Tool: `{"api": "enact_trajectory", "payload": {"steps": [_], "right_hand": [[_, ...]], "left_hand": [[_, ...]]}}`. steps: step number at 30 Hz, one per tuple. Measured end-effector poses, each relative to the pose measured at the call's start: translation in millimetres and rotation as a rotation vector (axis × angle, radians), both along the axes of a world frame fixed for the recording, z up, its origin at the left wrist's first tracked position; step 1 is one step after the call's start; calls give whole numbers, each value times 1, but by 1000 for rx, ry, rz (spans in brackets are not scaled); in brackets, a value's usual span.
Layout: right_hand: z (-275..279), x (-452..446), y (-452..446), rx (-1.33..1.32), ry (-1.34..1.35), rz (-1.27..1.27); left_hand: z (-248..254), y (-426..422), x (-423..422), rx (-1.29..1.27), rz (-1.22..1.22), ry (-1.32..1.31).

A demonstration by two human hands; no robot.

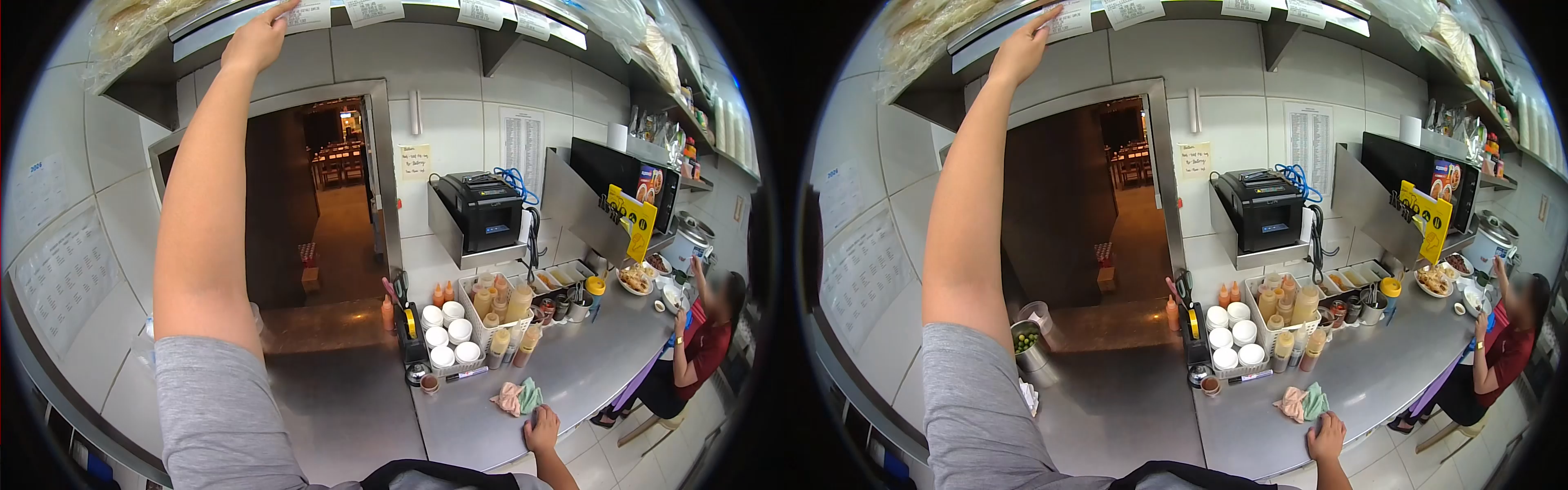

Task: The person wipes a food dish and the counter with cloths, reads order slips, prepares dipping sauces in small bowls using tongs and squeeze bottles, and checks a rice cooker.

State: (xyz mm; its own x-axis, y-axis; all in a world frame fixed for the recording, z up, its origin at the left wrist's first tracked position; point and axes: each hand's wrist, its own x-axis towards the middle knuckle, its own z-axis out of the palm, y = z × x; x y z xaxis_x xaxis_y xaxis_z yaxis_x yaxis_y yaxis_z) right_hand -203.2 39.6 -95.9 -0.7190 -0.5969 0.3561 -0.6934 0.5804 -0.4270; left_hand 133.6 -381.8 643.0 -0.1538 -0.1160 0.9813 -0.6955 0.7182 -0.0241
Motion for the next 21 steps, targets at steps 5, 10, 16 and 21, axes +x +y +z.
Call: {"api": "enact_trajectory", "payload": {"steps": [5,10,16,21], "right_hand": [[6,4,-1,-14,27,-1],[5,5,-2,-37,61,3],[0,1,-1,-26,34,8],[1,-6,-2,67,94,97]], "left_hand": [[15,-22,-2,148,-275,38],[-4,-2,-6,22,-174,144],[-114,12,24,6,-359,-99],[-365,37,78,344,-481,-161]]}}
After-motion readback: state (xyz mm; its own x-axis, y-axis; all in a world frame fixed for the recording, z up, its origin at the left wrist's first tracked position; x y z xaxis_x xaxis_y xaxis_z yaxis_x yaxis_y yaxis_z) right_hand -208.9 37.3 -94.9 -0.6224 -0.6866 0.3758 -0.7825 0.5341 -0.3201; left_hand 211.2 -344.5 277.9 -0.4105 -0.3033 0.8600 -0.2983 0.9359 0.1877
